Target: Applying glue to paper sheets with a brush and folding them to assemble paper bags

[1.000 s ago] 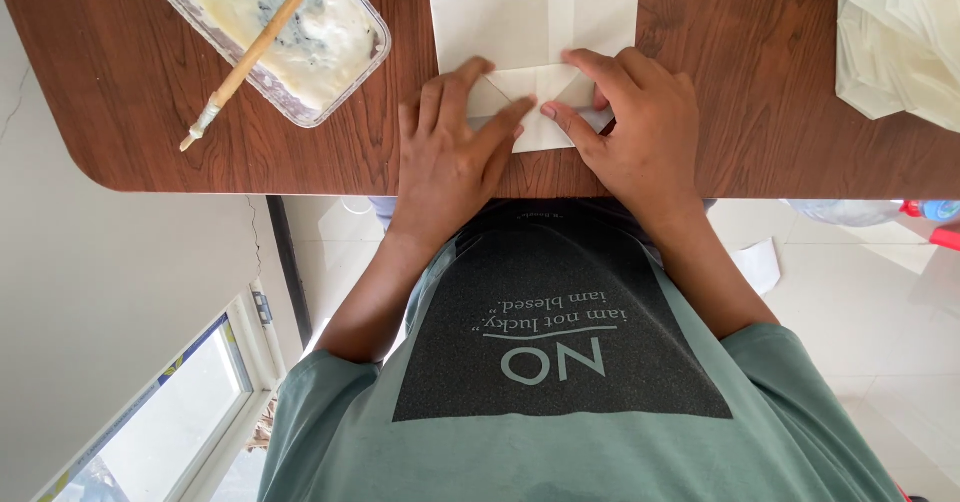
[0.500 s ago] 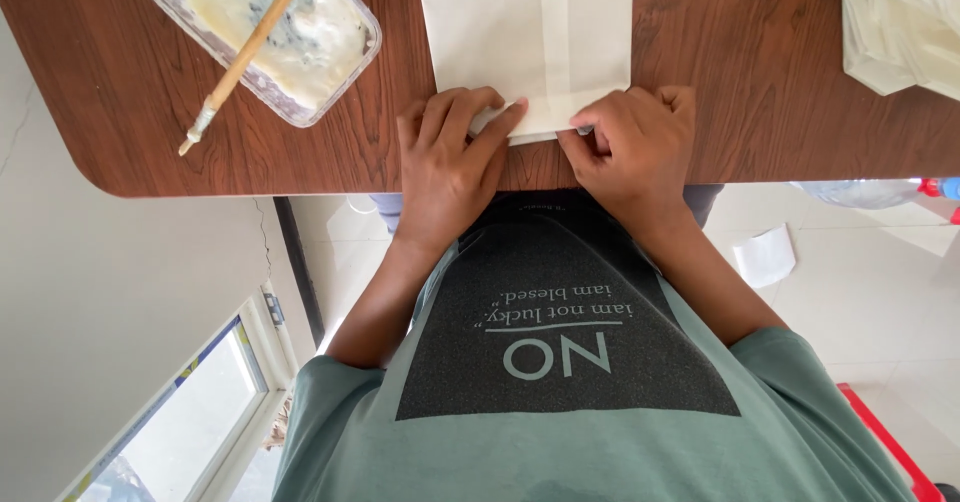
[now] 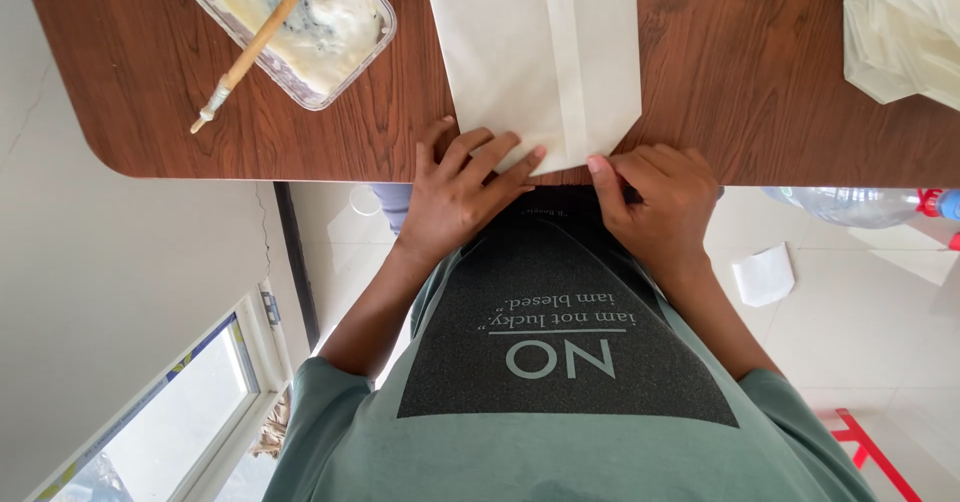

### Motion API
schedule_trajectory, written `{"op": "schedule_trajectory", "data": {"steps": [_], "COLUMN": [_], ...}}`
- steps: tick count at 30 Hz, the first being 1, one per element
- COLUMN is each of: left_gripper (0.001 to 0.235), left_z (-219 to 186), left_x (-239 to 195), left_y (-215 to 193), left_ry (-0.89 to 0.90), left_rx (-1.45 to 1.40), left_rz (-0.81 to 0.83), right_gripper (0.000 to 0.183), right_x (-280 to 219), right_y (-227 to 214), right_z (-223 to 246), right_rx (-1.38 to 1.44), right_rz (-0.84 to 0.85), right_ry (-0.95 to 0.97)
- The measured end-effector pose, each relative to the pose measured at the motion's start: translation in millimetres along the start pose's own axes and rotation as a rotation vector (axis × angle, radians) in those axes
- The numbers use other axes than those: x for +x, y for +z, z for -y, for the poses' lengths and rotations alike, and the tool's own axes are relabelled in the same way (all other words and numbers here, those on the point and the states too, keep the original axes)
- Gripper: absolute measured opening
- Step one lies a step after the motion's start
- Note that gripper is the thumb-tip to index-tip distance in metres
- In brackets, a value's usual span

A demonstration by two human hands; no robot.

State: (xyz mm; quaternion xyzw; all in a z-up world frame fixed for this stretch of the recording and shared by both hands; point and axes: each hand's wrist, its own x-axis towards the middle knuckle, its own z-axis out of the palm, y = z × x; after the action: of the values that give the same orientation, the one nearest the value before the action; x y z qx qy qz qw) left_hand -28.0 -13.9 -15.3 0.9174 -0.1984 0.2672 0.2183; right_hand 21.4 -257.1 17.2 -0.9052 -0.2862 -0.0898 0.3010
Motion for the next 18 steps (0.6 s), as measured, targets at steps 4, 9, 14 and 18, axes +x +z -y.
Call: {"op": "schedule_trajectory", "data": {"steps": [4,9,14,18], "left_gripper": [0.008,0.004,0.012,0.011], "left_z": [-2.4,-10.7,-9.0,-19.2], "left_x": [4.7,12.1,18.6,28.7], "left_y": [-0.3,-7.4,-18.8,-30.6], "left_ry": [0.057,0.075,0.074,-0.015], "left_rx": [-0.071,-0.135,-0.256,-0.446], "left_rz": [-0.059,-0.111,-0.161,-0.262], "right_gripper": [0.042,0.052,0.04,0.016], "right_x": [-9.9,15.5,14.6,6.1], "right_y": [-16.0,-46.8,-27.8,-19.4], "right_z": [6.8,35.4,37.0,38.5], "right_rx": [0.122,0.379,0.757,1.051], "right_rz": [0.028,0.439,0.449,0.266], "right_ry": [0.174,0.503,0.574,0.446]}}
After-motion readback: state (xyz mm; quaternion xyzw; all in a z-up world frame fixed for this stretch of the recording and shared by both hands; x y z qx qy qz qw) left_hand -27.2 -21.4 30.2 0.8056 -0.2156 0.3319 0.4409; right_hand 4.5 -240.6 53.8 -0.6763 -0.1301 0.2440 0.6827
